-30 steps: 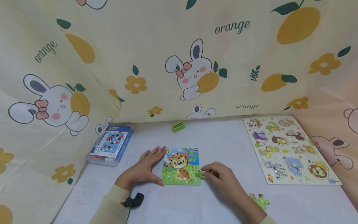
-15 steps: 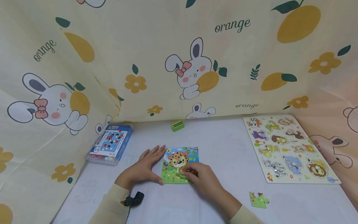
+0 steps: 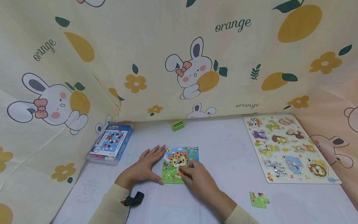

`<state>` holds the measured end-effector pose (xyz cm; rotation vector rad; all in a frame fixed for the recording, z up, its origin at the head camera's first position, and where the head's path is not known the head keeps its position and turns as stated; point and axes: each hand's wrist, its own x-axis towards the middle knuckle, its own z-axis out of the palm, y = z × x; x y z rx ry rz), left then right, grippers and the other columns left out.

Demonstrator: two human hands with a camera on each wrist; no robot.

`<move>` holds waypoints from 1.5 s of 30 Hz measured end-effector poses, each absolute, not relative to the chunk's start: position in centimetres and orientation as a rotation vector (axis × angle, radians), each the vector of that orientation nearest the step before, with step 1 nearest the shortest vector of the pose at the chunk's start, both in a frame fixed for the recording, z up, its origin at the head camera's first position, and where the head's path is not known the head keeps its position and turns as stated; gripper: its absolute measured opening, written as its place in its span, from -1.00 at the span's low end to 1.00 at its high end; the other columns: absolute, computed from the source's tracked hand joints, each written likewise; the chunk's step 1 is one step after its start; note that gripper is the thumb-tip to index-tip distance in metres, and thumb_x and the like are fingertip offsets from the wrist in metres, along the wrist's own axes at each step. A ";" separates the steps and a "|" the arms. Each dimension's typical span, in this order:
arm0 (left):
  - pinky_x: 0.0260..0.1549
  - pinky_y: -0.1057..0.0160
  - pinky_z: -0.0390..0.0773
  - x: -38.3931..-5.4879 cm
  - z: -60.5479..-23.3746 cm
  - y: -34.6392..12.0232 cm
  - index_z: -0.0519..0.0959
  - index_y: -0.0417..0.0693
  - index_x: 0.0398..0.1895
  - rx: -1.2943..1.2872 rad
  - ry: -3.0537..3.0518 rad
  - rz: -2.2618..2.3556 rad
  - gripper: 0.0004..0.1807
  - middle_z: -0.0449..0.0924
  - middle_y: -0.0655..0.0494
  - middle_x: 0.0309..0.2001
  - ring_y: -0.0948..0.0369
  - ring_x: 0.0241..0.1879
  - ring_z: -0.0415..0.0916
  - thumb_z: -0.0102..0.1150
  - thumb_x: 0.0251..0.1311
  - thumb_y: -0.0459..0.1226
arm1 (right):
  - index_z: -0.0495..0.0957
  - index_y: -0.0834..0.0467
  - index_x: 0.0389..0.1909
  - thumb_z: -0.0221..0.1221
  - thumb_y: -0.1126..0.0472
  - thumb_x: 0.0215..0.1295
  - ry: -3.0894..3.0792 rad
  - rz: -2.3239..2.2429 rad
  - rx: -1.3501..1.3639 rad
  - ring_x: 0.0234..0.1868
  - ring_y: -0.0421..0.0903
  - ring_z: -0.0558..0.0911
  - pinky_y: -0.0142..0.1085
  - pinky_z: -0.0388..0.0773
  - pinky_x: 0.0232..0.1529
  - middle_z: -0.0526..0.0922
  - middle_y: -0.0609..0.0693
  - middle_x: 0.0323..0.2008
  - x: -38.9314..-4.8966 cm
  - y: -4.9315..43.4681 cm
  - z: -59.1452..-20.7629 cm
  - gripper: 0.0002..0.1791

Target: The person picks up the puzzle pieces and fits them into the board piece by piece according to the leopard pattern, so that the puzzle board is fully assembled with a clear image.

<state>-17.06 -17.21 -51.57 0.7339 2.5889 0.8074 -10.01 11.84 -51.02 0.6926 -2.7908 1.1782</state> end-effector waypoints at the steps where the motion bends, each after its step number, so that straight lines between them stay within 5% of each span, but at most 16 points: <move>1: 0.62 -0.08 -0.46 -17.0 -51.5 -17.2 0.06 0.12 0.80 0.736 2.590 0.808 0.49 -0.20 0.38 0.76 0.20 0.72 -0.41 0.73 -0.17 0.29 | 0.85 0.10 0.12 0.46 0.31 0.39 -2.783 1.148 0.725 -0.20 -0.22 0.43 -0.33 0.52 -0.26 0.46 -0.19 -0.16 -10.0 11.9 -51.1 -0.69; 9: 0.62 -0.08 -0.45 -17.0 -51.5 -17.3 0.07 0.11 0.80 0.738 2.592 0.815 0.48 -0.19 0.35 0.76 0.18 0.73 -0.39 0.74 -0.17 0.27 | 0.86 0.06 0.12 0.43 0.27 0.44 -2.783 1.090 0.812 -0.11 -0.18 0.44 -0.28 0.53 -0.16 0.45 -0.21 -0.11 -9.7 11.8 -51.2 -0.72; 21: 0.62 -0.10 -0.47 -17.2 -51.5 -17.1 0.07 0.11 0.80 0.751 2.580 0.839 0.49 -0.17 0.32 0.77 0.18 0.73 -0.40 0.77 -0.18 0.23 | 0.60 0.14 0.46 0.27 0.05 0.63 -2.826 1.613 0.638 0.06 -0.10 0.66 -0.21 0.67 0.06 0.69 -0.05 0.14 -9.4 14.2 -49.9 -0.50; 34: 0.62 -0.11 -0.45 -17.0 -51.8 -17.1 0.07 0.12 0.80 0.715 2.567 0.847 0.51 -0.18 0.34 0.77 0.17 0.73 -0.41 0.77 -0.21 0.26 | 0.35 0.37 0.53 -0.04 0.33 0.75 -2.479 2.076 0.747 0.07 0.17 0.72 -0.11 0.77 -0.10 0.63 0.39 0.18 -8.9 19.6 -49.2 -0.54; 45: 0.62 -0.11 -0.47 -16.9 -51.5 -17.1 0.08 0.10 0.80 0.730 2.584 0.838 0.50 -0.16 0.33 0.77 0.16 0.73 -0.40 0.77 -0.21 0.26 | 0.22 0.40 0.61 -0.40 0.29 0.80 -2.339 2.039 0.818 0.20 0.06 0.66 -0.22 0.68 0.09 0.59 0.36 0.25 -6.7 26.1 -49.2 -0.45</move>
